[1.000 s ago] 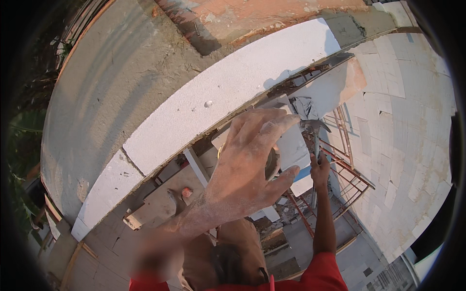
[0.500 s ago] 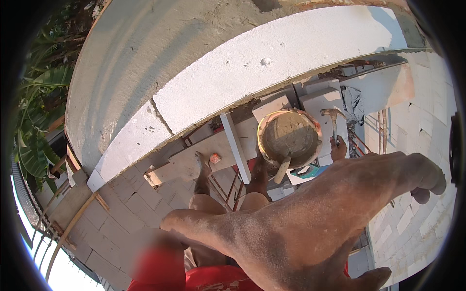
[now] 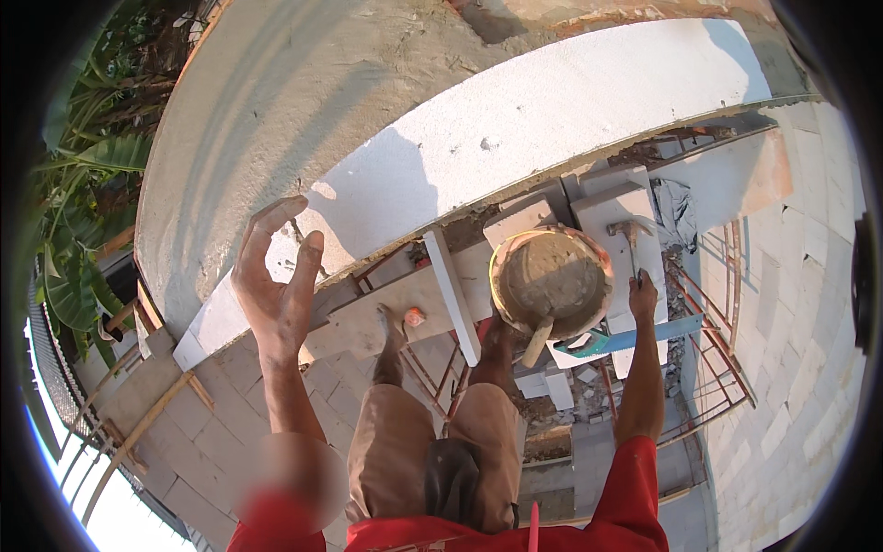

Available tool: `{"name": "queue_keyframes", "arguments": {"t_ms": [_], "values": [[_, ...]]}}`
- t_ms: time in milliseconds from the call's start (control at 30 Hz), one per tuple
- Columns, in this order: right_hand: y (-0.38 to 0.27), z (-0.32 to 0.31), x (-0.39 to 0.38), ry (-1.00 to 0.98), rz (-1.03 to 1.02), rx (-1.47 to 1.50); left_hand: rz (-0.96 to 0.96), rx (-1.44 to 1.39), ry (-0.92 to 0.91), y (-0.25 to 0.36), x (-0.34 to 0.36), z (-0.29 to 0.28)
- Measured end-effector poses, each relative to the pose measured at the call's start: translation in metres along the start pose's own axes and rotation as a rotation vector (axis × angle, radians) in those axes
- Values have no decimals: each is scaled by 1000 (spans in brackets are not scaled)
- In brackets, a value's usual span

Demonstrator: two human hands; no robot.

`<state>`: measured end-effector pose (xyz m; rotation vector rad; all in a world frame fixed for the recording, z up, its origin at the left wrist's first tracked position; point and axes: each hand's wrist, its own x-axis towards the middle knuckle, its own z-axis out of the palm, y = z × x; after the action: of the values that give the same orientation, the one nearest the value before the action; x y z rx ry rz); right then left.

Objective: The person applies mortar to a curved wall using a trowel and places white rectangular tiles onto the mortar. They adjust the tiles by hand and with a hammer, then measure the installed section with a tape measure.

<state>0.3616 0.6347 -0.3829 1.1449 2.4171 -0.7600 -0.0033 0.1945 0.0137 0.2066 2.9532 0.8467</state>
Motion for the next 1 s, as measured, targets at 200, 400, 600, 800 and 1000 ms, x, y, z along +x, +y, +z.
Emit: {"name": "queue_keyframes", "arguments": {"t_ms": [200, 400, 600, 800, 1000], "values": [[15, 9, 12, -18, 94, -75, -48, -11, 27, -13, -20, -9], [-11, -11, -12, 249, 14, 219, -71, 1, 62, -22, -25, -10], [-52, -13, -133, 211, 151, 384, -112, -34, 74, -25, -41, -9], [-55, 39, -256, -85, 481, 484, -55, -97, -66, -9, -77, 10], [-42, 80, -305, -42, 239, 322, -68, -124, 40, 3, -80, 20]]}}
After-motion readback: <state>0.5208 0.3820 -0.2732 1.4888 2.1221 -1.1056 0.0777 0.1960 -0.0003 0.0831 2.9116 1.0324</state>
